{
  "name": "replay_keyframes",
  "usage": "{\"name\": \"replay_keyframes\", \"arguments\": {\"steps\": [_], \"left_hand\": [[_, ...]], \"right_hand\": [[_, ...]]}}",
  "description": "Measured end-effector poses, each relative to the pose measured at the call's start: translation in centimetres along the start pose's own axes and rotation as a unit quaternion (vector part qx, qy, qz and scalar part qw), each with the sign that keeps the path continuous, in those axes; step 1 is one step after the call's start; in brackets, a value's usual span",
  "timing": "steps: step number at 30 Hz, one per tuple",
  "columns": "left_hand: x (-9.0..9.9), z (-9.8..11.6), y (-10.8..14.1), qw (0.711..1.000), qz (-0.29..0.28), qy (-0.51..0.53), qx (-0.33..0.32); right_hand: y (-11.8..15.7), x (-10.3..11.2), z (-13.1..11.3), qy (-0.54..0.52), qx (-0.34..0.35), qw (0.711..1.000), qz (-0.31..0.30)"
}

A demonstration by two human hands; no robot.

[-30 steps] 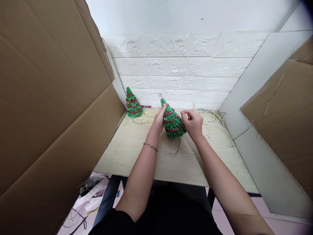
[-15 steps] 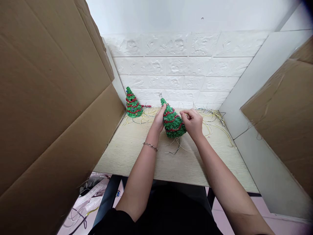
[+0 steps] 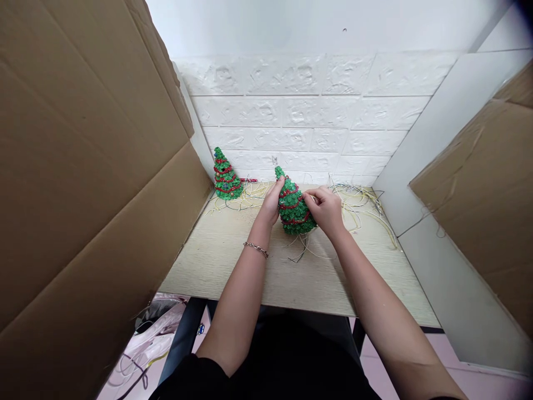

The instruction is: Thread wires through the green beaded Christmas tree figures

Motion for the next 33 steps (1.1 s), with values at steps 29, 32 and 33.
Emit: {"name": "replay_keyframes", "arguments": {"steps": [29,32,33], "left_hand": [[-0.2,0.0,0.2,1.000,-0.004,-0.002,0.005],[-0.1,0.0,0.2,1.000,-0.001,0.000,0.007],[-0.1,0.0,0.2,1.000,-0.002,0.000,0.009]], "right_hand": [[0.2,-0.1,1.3,-0.038,-0.145,0.988,-0.024],[0.2,0.0,1.4,-0.021,-0.149,0.988,-0.023],[0.2,0.0,1.4,-0.015,-0.149,0.989,-0.022]]}}
Point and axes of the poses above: each hand's wrist, its own y-axis away from the middle knuckle, its own x-axis out of the back of the hand, z = x × y, the point moved 7 cm from there along -y, towards the middle knuckle, and after that the axes turned 14 degrees about z, right-handed, at the moved point
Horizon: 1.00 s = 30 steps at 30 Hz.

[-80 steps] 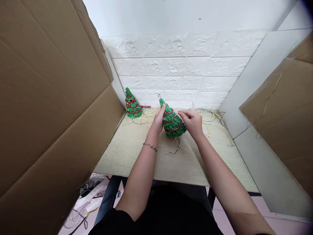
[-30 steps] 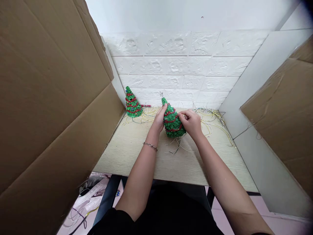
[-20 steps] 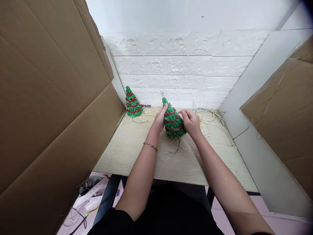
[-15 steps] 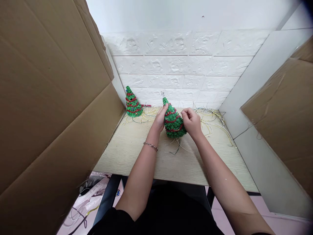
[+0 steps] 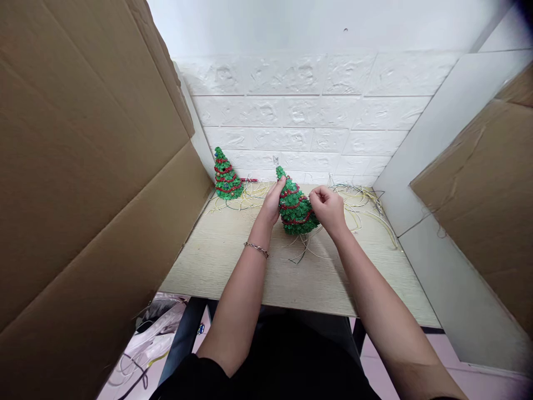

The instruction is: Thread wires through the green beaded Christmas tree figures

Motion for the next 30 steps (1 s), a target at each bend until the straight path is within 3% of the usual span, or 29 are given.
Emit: {"name": "replay_keyframes", "arguments": {"steps": [22,30], "left_hand": [[-0.4,0.1,-0.2,0.999,-0.026,-0.007,-0.036],[-0.5,0.2,-0.9,0.996,-0.038,-0.036,-0.074]], "right_hand": [[0.1,0.5,-1.6,0.067,0.177,0.981,0.040],[0.4,-0.4,-1.9,0.065,0.204,0.977,-0.003]]}}
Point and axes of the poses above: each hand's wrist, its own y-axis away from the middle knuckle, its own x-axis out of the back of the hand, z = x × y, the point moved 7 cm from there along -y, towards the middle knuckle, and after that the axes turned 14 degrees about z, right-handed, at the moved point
